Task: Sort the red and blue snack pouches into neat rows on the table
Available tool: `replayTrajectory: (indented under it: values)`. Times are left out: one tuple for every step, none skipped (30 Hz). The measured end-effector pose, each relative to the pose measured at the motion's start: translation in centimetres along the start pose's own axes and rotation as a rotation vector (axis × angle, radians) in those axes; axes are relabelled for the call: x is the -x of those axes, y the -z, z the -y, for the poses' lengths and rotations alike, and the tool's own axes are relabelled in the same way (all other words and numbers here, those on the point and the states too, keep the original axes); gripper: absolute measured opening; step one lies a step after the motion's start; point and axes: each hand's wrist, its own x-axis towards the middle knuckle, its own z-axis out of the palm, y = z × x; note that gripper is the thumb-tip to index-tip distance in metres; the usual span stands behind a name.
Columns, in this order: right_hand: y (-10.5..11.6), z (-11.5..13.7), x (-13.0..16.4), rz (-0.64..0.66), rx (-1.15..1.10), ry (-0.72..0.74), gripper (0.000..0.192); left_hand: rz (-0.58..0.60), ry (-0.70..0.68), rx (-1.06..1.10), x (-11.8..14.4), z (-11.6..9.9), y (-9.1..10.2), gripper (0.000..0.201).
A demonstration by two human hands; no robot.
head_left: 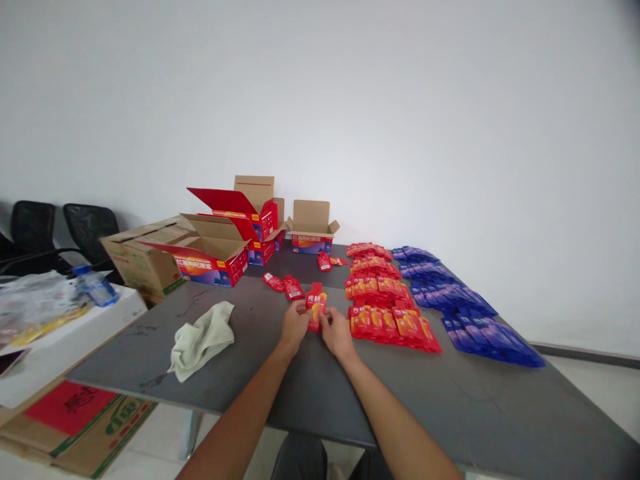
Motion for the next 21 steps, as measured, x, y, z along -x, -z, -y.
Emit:
replayTrajectory:
  values:
    - [0.1,-0.2,-0.1,-0.017,-0.018,0.000,0.020,0.018,0.013,0.019,0.1,-0.2,-0.1,0.026]
    - [0.2,-0.3,-0.1,-0.029,-0.034,0.000,0.020,0.035,0.021,0.032,0.2,-0.4,-0.1,0.026]
    - [0.3,-0.5,-0.2,-0.035,-0.045,-0.002,0.019,0.047,0.024,0.039,0.3,-0.5,-0.1,0.027]
    - [0.4,-0.6,-0.2,-0.041,-0.049,-0.004,0.018,0.053,0.021,0.039,0.3,-0.6,-0.1,0.027]
    - [0.5,-0.7,-0.1,-0.047,-0.044,-0.008,0.017,0.055,0.013,0.035,0.3,-0.5,-0.1,0.028]
    - [0.6,-0.7,-0.1,-0.052,-0.037,-0.011,0.017,0.057,-0.001,0.028,0.3,-0.4,-0.2,0.029]
    - [0.7,-0.7,0.0,-0.056,-0.030,-0.014,0.016,0.061,-0.013,0.017,0.3,-0.3,-0.2,0.030]
    - [0.9,-0.7,0.1,-0.056,-0.027,-0.014,0.016,0.063,-0.024,0.002,0.3,-0.1,-0.3,0.031]
    - [1.0,-0.6,0.2,-0.055,-0.027,-0.013,0.016,0.061,-0.031,-0.018,0.3,0.0,-0.4,0.032]
    - [1.3,-0.6,0.3,-0.055,-0.030,-0.011,0.016,0.054,-0.034,-0.038,0.3,0.1,-0.5,0.033]
    - [1.5,-0.5,0.5,-0.059,-0.033,-0.009,0.016,0.043,-0.033,-0.055,0.3,0.2,-0.7,0.033]
    - [1.8,-0.4,0.6,-0.068,-0.035,-0.008,0.016,0.029,-0.027,-0.068,0.4,0.3,-0.7,0.032]
    - [2.1,-0.3,0.7,-0.082,-0.037,-0.008,0.016,0.023,-0.017,-0.078,0.5,0.3,-0.8,0.029]
    - [2.5,-0.3,0.8,-0.097,-0.039,-0.008,0.016,0.031,-0.005,-0.085,0.7,0.2,-0.9,0.024]
    - [2.9,-0.2,0.9,-0.113,-0.041,-0.010,0.017,0.053,0.011,-0.089,0.9,0.2,-0.9,0.018]
    - [3.3,-0.2,1.0,-0.126,-0.046,-0.011,0.017,0.084,0.027,-0.090,1.1,0.1,-1.0,0.014]
    - [3.7,-0.1,1.1,-0.134,-0.054,-0.012,0.018,0.118,0.044,-0.088,1.3,0.0,-1.1,0.013]
    - [4.1,-0.1,1.2,-0.140,-0.063,-0.011,0.018,0.151,0.056,-0.081,1.5,-0.2,-1.2,0.015]
    - [4.5,0.0,1.3,-0.144,-0.070,-0.010,0.018,0.175,0.065,-0.074,1.7,-0.3,-1.4,0.017]
    - [4.9,0.0,1.3,-0.149,-0.075,-0.009,0.019,0.192,0.072,-0.067,1.9,-0.6,-1.7,0.018]
    - [5.3,0.0,1.4,-0.156,-0.073,-0.009,0.019,0.201,0.077,-0.063,2.1,-0.8,-2.0,0.020]
